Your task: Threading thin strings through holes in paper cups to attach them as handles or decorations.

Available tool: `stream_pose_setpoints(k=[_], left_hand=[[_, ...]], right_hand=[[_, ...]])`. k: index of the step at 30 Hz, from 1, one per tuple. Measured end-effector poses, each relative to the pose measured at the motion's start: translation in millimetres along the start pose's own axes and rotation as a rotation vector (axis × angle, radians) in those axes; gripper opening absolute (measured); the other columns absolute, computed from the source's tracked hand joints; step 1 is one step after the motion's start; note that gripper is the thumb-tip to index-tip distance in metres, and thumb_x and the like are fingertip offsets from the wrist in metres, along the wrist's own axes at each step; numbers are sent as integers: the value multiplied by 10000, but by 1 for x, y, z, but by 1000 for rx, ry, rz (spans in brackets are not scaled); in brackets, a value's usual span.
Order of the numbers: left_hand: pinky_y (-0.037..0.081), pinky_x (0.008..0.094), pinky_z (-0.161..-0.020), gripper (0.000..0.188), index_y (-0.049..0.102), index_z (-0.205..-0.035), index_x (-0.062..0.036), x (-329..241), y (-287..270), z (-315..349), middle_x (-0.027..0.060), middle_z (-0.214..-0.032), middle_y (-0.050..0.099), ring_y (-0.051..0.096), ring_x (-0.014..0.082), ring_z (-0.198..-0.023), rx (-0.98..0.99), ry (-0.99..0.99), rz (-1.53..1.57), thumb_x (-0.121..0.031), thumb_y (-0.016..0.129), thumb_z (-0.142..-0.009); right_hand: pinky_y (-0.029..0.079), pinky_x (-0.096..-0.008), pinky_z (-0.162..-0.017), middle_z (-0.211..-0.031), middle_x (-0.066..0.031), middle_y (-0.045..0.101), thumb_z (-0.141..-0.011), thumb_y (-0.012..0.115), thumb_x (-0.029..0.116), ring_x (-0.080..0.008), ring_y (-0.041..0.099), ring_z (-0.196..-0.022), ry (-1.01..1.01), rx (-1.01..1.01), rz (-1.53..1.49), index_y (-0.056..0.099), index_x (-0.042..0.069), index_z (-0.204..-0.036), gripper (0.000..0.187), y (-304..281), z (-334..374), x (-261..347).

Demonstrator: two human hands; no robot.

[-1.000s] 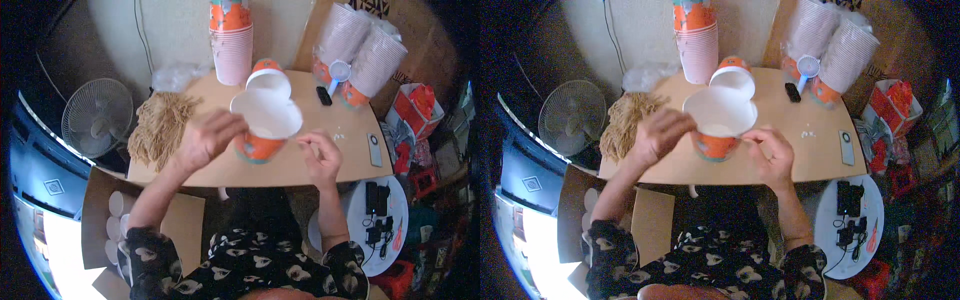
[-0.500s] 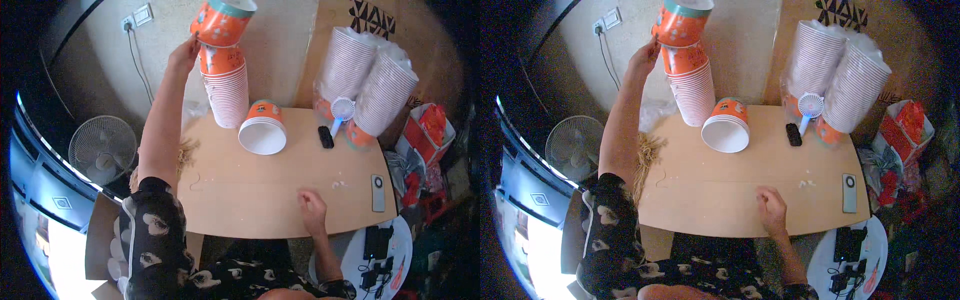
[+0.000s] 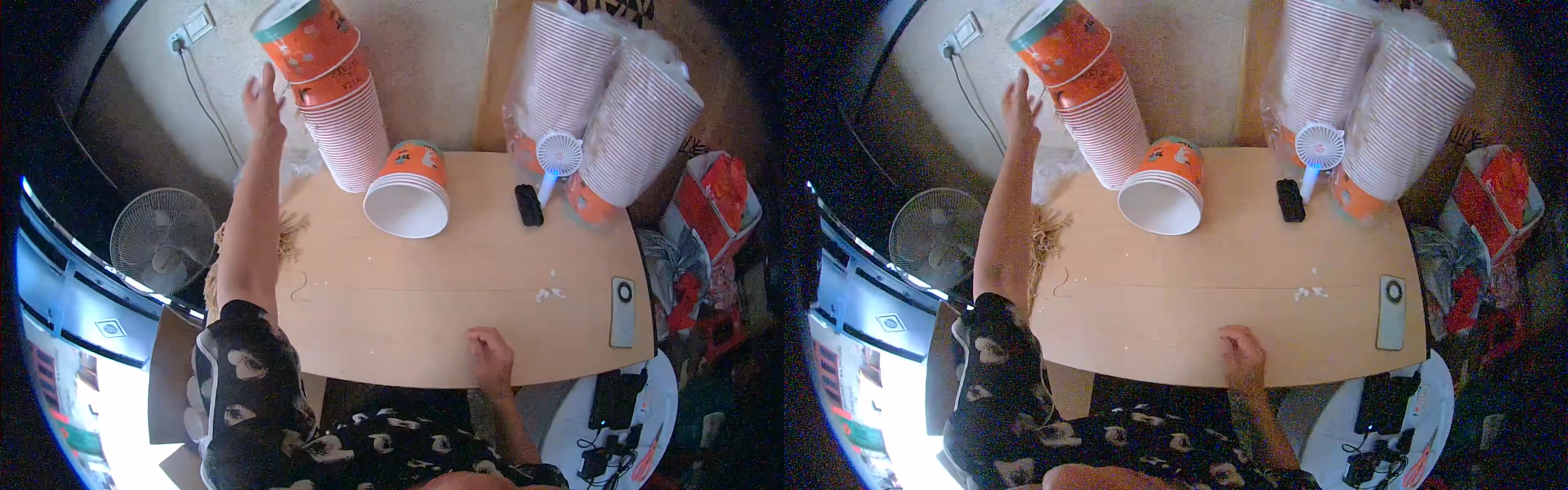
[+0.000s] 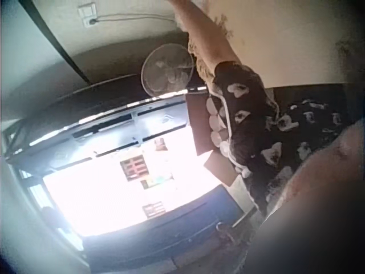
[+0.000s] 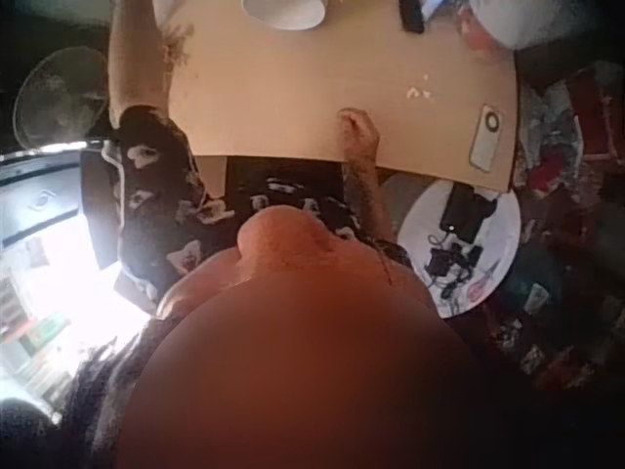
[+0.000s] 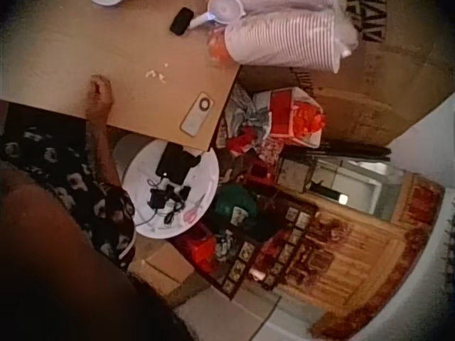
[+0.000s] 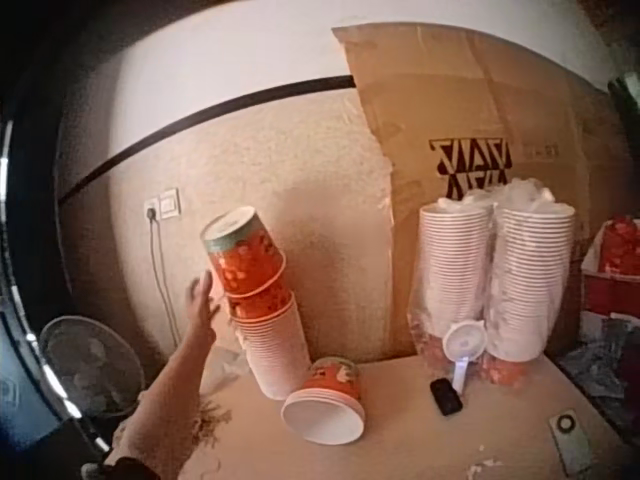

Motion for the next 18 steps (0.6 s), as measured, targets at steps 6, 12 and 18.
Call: stream_pose_setpoints(k=[6, 12, 18], left_hand=[[337, 424, -1118, 1069, 283, -1518, -48, -100, 53, 3, 244, -1518, 271, 313, 344, -1403, 112, 750, -436, -517, 827, -727], [459, 436, -997, 918, 428, -1435, -74, -90, 69, -8, 249, -1303, 549, 561, 379, -1184, 199, 827, -729, -539, 804, -739], [459, 456, -1013, 1034, 458, -1391, -50, -60, 66, -19, 272, -1284, 564, 543, 397, -1205, 259, 796, -808, -608, 854, -615]], right_hand=[[521, -294, -796, -1002, -127, 660, -901, 608, 14, -200, 646, -904, -31, 63, 38, 644, -20, -966, 82, 4, 2, -5], [520, -363, -816, -1018, -159, 653, -850, 578, -1, -319, 640, -926, -12, 83, 51, 630, 9, -991, 151, 5, 4, 2], [516, -367, -815, -1019, -156, 652, -861, 584, 15, -317, 640, -935, -30, 95, 81, 629, 7, -993, 139, 3, 2, 15]])
Point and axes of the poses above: each hand's wrist, its own z-axis away from the middle knuckle, its own y-axis out of the palm, x = y × z, the point moved 6 cm from there along -z, towards the middle knuckle
